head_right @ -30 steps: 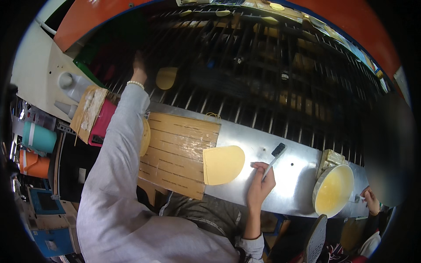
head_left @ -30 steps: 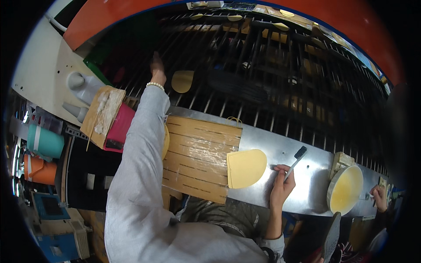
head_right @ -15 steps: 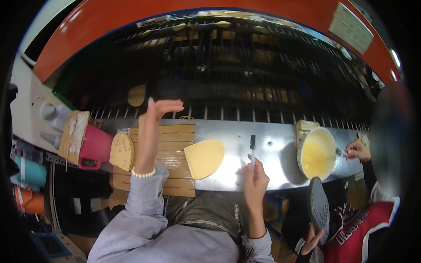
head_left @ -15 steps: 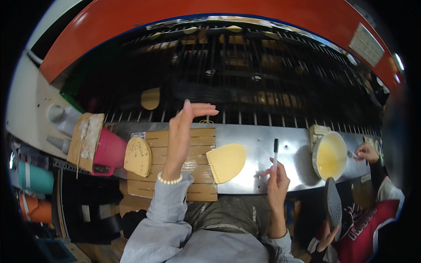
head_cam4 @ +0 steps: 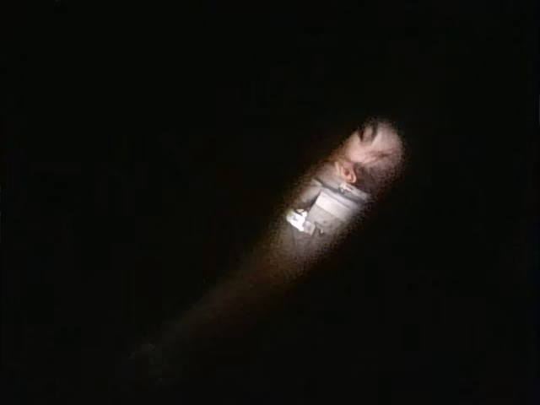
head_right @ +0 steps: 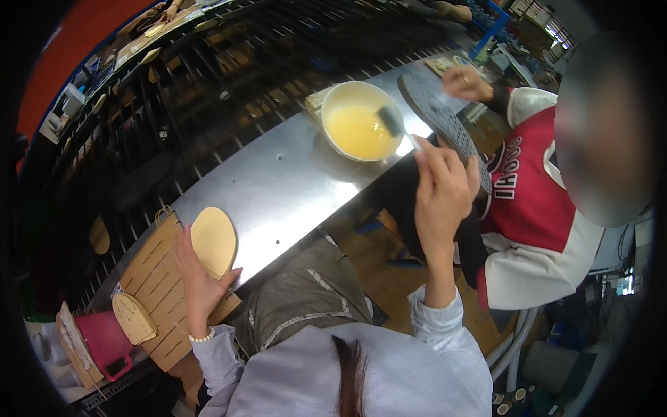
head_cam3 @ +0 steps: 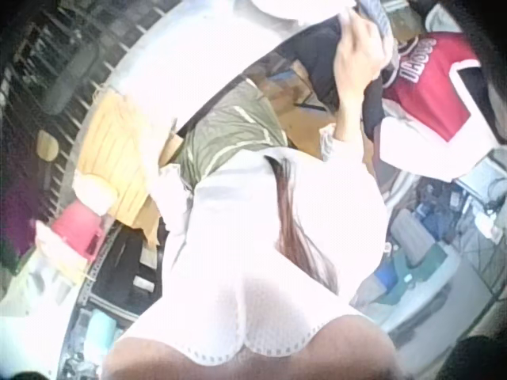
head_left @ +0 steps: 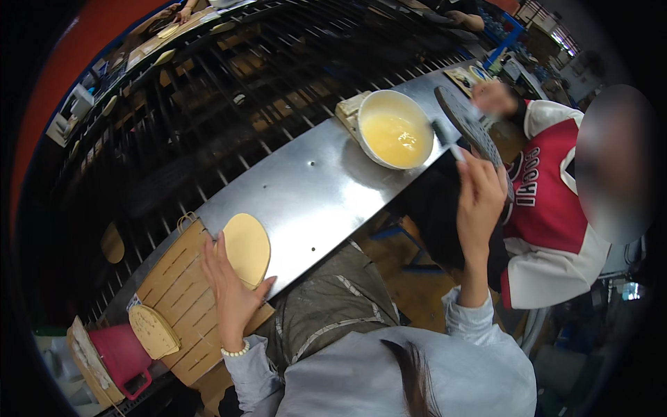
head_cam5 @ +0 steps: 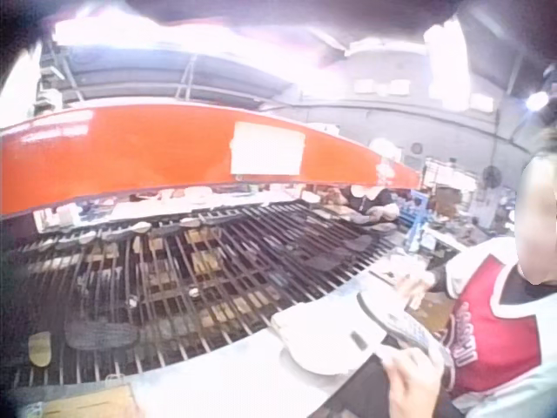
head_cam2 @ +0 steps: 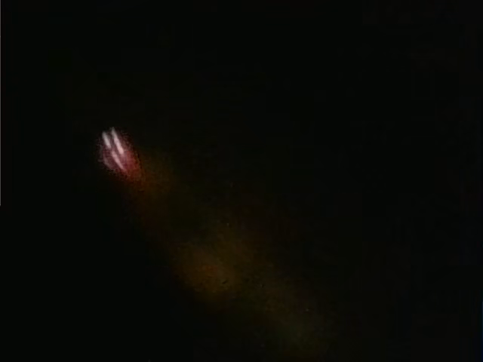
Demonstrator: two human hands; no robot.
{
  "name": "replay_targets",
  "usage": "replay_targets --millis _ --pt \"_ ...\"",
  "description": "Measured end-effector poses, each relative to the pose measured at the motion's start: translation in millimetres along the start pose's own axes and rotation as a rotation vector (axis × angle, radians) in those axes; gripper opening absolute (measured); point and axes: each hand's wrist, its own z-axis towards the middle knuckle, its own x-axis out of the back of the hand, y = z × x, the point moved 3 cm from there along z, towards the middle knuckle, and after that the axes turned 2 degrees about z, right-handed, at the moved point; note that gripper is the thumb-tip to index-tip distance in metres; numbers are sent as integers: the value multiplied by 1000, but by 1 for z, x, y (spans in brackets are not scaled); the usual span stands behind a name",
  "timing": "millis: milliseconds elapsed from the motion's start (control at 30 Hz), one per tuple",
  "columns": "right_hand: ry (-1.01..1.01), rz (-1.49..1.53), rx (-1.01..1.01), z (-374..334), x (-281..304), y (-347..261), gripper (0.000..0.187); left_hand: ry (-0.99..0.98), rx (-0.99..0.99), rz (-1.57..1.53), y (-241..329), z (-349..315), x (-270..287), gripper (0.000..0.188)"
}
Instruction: The person repeatedly brushes a yellow liquid onto semi-circular paper masks and places them on a drying rack. The person uses a brush to apply the liquid from a bowl and handles the masks one at a time.
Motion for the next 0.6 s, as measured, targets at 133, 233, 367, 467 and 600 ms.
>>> replay_targets --millis 133,233,367,467,600 --pt "-78 -180 53 -11 -37 32 22 13 12 12 -2 4 2 125" --pt "-101 -304 63 -13 -66 50 27 32 25 -36 5 6 8 124" --pt "-111 -309 153 1 -86 59 30 199 -41 -110 25 11 6 121" --pt "-161 -326 212 7 -98 64 35 227 -20 -123 35 18 -1 119" --pt "-191 -309 216 5 -106 75 36 191 64 -97 38 16 -27 117"
